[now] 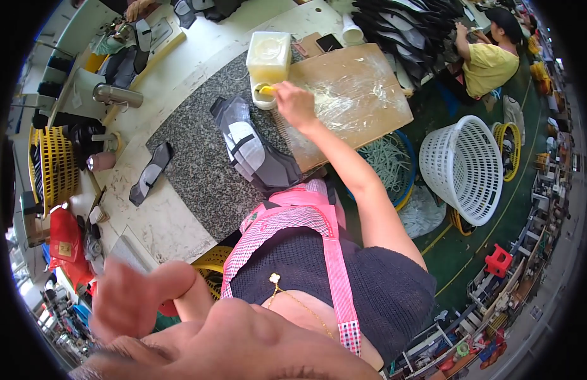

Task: Applying adhesive to shoe upper parts and stacking them in a manufacturing setting.

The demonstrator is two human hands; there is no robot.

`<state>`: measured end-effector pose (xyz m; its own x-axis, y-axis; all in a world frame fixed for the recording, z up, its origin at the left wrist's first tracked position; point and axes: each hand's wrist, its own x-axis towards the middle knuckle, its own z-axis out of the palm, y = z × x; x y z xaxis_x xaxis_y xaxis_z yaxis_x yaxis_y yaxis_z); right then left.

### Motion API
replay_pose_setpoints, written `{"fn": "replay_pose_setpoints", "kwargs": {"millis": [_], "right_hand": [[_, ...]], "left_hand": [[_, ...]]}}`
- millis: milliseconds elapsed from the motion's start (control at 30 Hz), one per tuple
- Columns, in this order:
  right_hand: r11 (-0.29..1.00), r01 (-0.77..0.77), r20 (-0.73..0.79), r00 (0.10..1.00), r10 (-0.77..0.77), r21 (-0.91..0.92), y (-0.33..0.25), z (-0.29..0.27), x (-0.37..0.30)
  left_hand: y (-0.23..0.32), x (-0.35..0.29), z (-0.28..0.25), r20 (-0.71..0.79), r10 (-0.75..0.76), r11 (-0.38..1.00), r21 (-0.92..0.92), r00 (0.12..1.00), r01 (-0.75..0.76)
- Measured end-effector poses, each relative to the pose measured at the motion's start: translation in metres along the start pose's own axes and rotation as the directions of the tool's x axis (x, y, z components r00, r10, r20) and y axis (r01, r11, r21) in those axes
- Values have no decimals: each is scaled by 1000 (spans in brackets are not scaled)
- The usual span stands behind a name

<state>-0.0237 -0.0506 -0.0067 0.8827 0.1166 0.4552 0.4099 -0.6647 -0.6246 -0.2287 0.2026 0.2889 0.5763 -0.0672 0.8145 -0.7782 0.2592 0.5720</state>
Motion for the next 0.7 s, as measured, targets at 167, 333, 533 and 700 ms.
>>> {"fn": "replay_pose_setpoints", "kwargs": {"millis": [167, 333, 533, 700], "right_hand": [[945, -319, 142, 942, 306, 79, 18, -2, -9], [730, -430, 409, 885, 223, 532, 15, 7, -49], [817, -433, 342, 887, 310, 381, 9, 0, -50], [860, -357, 497, 856, 145, 365, 30, -28, -92]], "left_hand": [[27, -22, 11, -133, 293, 879, -352, 947, -321], [20, 36, 23, 261, -7, 993, -115, 965, 38], [38, 35, 26, 288, -144, 989, 54, 947, 134], [35, 40, 36, 216, -164, 983, 115, 963, 142]]}}
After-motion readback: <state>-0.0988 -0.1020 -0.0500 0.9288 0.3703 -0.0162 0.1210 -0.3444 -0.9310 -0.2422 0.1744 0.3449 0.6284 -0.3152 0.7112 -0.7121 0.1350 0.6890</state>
